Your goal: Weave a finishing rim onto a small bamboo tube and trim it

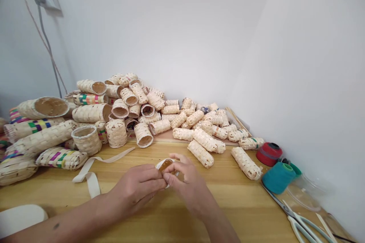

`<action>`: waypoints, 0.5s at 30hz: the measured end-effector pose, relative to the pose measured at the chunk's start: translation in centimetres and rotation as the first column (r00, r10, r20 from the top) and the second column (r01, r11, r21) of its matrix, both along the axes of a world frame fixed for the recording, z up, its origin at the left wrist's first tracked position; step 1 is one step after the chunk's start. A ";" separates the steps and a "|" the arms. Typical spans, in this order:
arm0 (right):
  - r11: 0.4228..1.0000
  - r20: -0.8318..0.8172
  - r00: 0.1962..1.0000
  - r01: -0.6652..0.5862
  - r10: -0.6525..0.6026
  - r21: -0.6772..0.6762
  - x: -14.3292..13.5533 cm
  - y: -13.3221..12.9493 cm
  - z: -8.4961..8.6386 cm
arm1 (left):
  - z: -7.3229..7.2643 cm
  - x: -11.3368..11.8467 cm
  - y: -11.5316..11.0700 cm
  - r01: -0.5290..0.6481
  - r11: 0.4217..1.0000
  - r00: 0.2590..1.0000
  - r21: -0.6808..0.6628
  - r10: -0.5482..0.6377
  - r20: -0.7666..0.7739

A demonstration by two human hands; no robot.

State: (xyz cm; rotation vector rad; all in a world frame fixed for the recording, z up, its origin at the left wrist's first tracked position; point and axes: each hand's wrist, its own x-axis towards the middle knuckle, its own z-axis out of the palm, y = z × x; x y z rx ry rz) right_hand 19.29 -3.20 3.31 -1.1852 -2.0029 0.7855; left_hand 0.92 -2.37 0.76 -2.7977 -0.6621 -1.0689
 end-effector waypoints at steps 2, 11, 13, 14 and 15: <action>0.999 0.017 1.000 0.023 -0.024 0.024 0.1 0.0 0.2 | 0.0 -0.1 0.0 -0.004 1.000 0.999 0.010 0.004 -0.033; 0.945 -0.142 0.979 0.182 -0.148 0.270 -0.8 -0.9 0.1 | 1.3 -0.8 0.4 0.158 0.962 0.976 -0.225 -0.117 0.183; 0.948 -0.207 0.970 0.182 -0.129 0.263 -1.1 -1.0 0.1 | 1.9 -0.9 0.1 0.229 0.926 0.968 -0.301 -0.183 0.173; 0.952 -0.233 0.966 0.175 -0.116 0.252 -1.2 -1.1 0.1 | 2.2 -0.9 0.0 0.276 0.903 0.960 -0.329 -0.239 0.149; 0.956 -0.255 0.961 0.168 -0.105 0.240 -1.2 -1.1 0.2 | 2.4 -0.9 -0.2 0.326 0.877 0.945 -0.353 -0.304 0.118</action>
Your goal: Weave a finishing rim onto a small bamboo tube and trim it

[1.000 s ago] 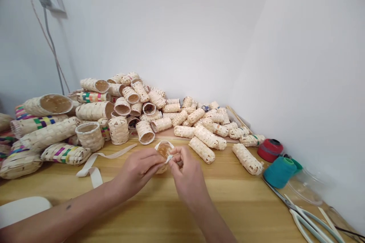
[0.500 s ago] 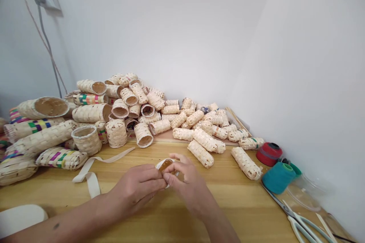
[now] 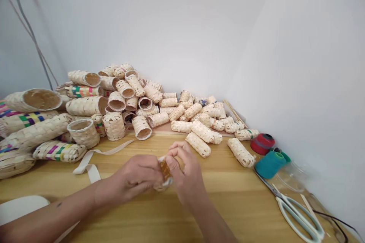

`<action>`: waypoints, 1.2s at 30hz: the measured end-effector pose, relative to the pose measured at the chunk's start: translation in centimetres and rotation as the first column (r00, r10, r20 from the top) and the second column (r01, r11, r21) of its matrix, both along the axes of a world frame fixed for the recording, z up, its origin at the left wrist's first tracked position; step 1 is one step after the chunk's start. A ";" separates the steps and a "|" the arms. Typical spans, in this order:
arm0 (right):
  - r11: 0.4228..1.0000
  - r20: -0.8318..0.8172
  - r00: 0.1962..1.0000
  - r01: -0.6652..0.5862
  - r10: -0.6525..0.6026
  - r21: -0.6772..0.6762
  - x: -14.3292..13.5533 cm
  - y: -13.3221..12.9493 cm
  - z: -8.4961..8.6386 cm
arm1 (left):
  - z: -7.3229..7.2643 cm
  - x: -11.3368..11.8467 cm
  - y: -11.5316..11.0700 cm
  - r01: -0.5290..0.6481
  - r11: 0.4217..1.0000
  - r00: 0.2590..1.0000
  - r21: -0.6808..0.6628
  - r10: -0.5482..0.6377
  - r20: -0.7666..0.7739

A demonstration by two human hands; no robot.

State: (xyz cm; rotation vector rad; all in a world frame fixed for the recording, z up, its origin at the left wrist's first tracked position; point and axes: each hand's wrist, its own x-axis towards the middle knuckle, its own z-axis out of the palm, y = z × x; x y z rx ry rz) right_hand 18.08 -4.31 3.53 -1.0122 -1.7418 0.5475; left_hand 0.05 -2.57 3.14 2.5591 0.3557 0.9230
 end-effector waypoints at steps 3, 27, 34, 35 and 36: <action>0.999 -0.104 0.994 -0.025 0.021 -0.035 0.3 0.1 0.2 | 0.3 0.1 -0.3 0.125 0.989 0.991 -0.080 -0.129 -0.045; 0.939 -0.573 0.778 -0.342 0.257 -0.042 0.2 0.2 0.0 | -0.6 0.0 0.7 0.024 0.926 0.997 -0.376 0.008 0.082; 0.920 -0.430 0.835 -0.391 0.342 -0.027 -0.2 -0.6 -0.3 | -0.6 0.2 0.7 0.039 0.918 0.994 -0.394 0.004 0.108; 0.918 -0.423 0.835 -0.397 0.353 -0.017 -0.3 -0.8 -0.1 | -0.5 0.3 0.7 0.049 0.920 0.994 -0.389 -0.005 0.113; 0.917 -0.423 0.830 -0.398 0.362 0.003 -0.4 -1.1 0.1 | -0.4 0.3 0.6 0.054 0.920 0.993 -0.387 -0.011 0.114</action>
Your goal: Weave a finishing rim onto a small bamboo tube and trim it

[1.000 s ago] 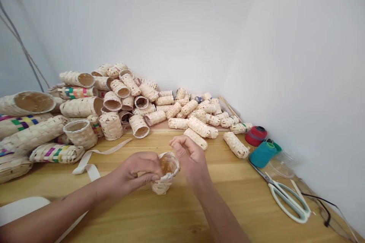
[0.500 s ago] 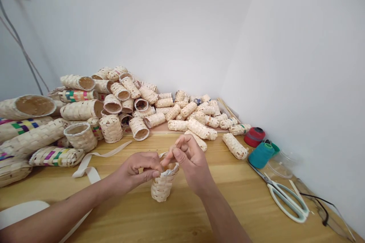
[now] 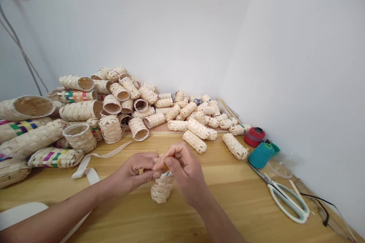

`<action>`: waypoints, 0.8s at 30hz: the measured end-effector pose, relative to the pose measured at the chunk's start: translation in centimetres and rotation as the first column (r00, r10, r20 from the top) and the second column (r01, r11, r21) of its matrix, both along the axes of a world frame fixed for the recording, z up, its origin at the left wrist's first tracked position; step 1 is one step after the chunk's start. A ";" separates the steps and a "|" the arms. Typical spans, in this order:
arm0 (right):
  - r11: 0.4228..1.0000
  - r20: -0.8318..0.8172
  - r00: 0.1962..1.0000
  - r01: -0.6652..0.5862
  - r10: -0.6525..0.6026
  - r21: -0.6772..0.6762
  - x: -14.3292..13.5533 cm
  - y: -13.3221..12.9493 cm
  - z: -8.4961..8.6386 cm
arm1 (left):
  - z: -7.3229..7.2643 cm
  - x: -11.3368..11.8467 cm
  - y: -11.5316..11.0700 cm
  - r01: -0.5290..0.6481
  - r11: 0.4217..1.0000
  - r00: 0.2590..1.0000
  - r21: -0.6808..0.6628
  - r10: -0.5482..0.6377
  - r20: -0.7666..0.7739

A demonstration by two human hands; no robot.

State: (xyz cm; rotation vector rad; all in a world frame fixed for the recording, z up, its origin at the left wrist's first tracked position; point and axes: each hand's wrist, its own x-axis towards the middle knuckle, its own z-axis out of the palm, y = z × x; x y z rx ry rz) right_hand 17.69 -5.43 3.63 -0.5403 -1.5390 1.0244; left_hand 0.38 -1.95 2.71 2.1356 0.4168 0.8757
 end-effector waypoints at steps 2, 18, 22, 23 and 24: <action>0.999 -0.033 0.999 0.010 -0.008 0.037 -0.2 -0.5 0.5 | 0.2 0.1 -0.1 0.002 1.000 1.000 -0.005 -0.002 -0.003; 0.969 0.021 0.970 0.241 -0.242 0.062 0.8 1.4 2.3 | 0.5 -0.3 -0.2 -0.060 0.997 0.998 -0.049 0.059 -0.019; 0.948 0.297 0.900 0.310 -0.318 0.077 2.5 0.7 0.7 | 0.1 -0.4 0.1 -0.114 0.985 0.993 -0.131 0.111 -0.027; 0.944 0.363 0.872 0.318 -0.328 0.089 2.9 0.4 0.3 | 0.0 -0.4 0.3 -0.133 0.981 0.991 -0.143 0.129 -0.036; 0.943 0.423 0.844 0.317 -0.329 0.101 3.2 0.1 -0.1 | -0.1 -0.4 0.4 -0.153 0.977 0.988 -0.151 0.148 -0.043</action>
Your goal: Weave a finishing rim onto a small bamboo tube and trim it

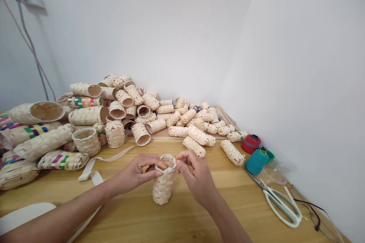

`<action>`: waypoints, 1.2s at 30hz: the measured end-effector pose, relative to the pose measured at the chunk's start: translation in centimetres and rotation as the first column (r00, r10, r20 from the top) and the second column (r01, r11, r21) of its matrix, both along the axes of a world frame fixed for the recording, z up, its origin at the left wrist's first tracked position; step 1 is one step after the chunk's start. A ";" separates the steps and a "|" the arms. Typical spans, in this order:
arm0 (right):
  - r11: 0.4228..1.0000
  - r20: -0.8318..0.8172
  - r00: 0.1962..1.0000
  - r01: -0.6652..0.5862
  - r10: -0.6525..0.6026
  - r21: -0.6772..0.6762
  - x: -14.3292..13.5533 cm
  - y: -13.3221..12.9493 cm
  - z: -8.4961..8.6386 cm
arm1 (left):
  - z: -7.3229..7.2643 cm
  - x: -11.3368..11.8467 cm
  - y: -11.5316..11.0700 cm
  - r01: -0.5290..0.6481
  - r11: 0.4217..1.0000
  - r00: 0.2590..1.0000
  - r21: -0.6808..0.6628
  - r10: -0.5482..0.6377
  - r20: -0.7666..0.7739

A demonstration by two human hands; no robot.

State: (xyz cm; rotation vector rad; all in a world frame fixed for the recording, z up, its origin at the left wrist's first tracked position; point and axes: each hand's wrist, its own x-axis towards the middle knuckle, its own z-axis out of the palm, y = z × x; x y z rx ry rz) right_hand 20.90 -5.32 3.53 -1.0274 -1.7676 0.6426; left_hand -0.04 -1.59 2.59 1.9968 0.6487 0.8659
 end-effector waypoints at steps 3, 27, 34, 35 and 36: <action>1.000 0.163 0.986 -0.025 0.027 -0.011 0.5 -0.6 -0.9 | -0.3 0.0 0.2 -0.029 1.000 1.000 -0.009 0.029 0.003; 0.960 0.518 0.852 -0.205 0.078 0.191 -0.1 0.4 -0.3 | 0.0 0.1 0.2 0.080 0.989 0.996 -0.126 -0.076 0.040; 0.952 0.522 0.852 -0.195 0.045 0.236 -0.9 0.8 -0.5 | 0.8 -0.9 0.6 0.111 0.987 0.990 -0.119 -0.120 -0.068; 0.951 0.502 0.864 -0.180 0.032 0.249 -1.1 0.7 -0.7 | 0.9 -1.0 0.6 0.117 0.988 0.989 -0.104 -0.126 -0.075; 0.950 0.482 0.876 -0.166 0.019 0.265 -1.3 0.7 -0.9 | 1.0 -1.1 0.6 0.118 0.989 0.989 -0.090 -0.125 -0.081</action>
